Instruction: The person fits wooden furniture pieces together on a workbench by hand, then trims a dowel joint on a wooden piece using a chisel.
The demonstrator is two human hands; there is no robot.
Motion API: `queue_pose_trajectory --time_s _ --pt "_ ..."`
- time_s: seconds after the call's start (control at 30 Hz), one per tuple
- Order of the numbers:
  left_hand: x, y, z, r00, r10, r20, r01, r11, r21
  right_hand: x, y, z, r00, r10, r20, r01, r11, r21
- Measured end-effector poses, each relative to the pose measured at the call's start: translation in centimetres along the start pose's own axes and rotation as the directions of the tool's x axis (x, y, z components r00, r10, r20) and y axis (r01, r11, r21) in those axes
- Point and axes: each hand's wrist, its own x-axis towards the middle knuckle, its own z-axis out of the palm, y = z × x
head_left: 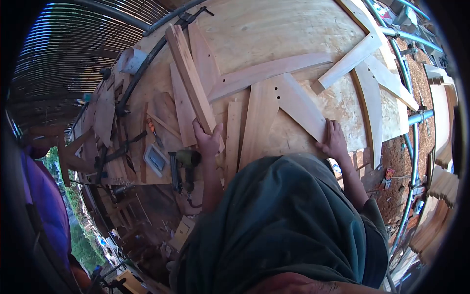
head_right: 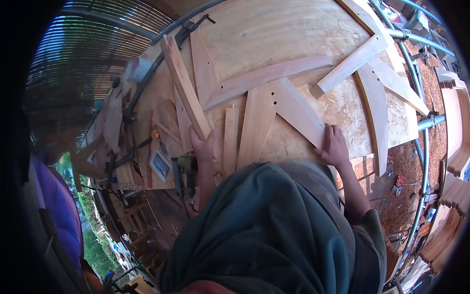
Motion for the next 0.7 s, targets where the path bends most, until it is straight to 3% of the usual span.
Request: queue_pose_trajectory --time_s 0.03,0.07,0.13,0.23,0.33,0.37,0.47,0.57,0.67,0.7 --pt "-1.0 1.4 -0.2 0.998 0.053 -0.018 -0.054 0.996 -0.065 0.0 -0.2 -0.1 1.0 0.009 0.022 -0.01 1.0 0.024" --pt "-1.5 2.8 -0.4 0.995 0.095 -0.039 -0.096 0.995 -0.019 0.1 0.2 0.3 0.999 0.002 0.037 -0.001 0.999 -0.033" --pt "-1.6 5.3 -0.3 0.973 0.206 -0.099 -0.202 0.978 0.049 0.7 -1.4 -0.7 0.992 -0.106 -0.067 0.106 0.994 -0.015" --pt "-2.4 7.4 -1.9 0.989 0.144 -0.025 -0.123 0.915 0.384 3.6 -6.8 -4.2 0.937 -0.283 -0.202 0.305 0.949 0.084" --pt "-3.5 11.2 -2.6 0.977 0.138 0.164 -0.213 0.718 0.662 6.8 -11.1 -6.6 0.822 -0.47 -0.321 0.513 0.856 0.058" --pt "-3.7 12.2 -2.8 0.958 0.133 0.253 -0.279 0.625 0.729 7.7 -12.6 -7.5 0.799 -0.514 -0.311 0.534 0.845 -0.025" --pt "-4.2 13.1 -3.5 0.848 -0.012 0.531 -0.435 0.557 0.707 9.4 -14.5 -8.2 0.755 -0.608 -0.243 0.568 0.793 -0.218" --pt "-4.6 13.0 -4.3 0.749 -0.034 0.662 -0.546 0.536 0.644 11.2 -13.5 -5.4 0.709 -0.669 -0.222 0.571 0.73 -0.375" --pt "-3.4 15.2 -5.5 0.714 -0.06 0.697 -0.587 0.492 0.643 11.3 -13.1 -5.1 0.83 -0.53 0.171 0.549 0.831 -0.087" --pt "-3.3 17.0 -5.4 0.719 0.016 0.695 -0.654 0.354 0.668 11.3 -12.9 -4.5 0.837 -0.532 0.125 0.54 0.841 -0.039"
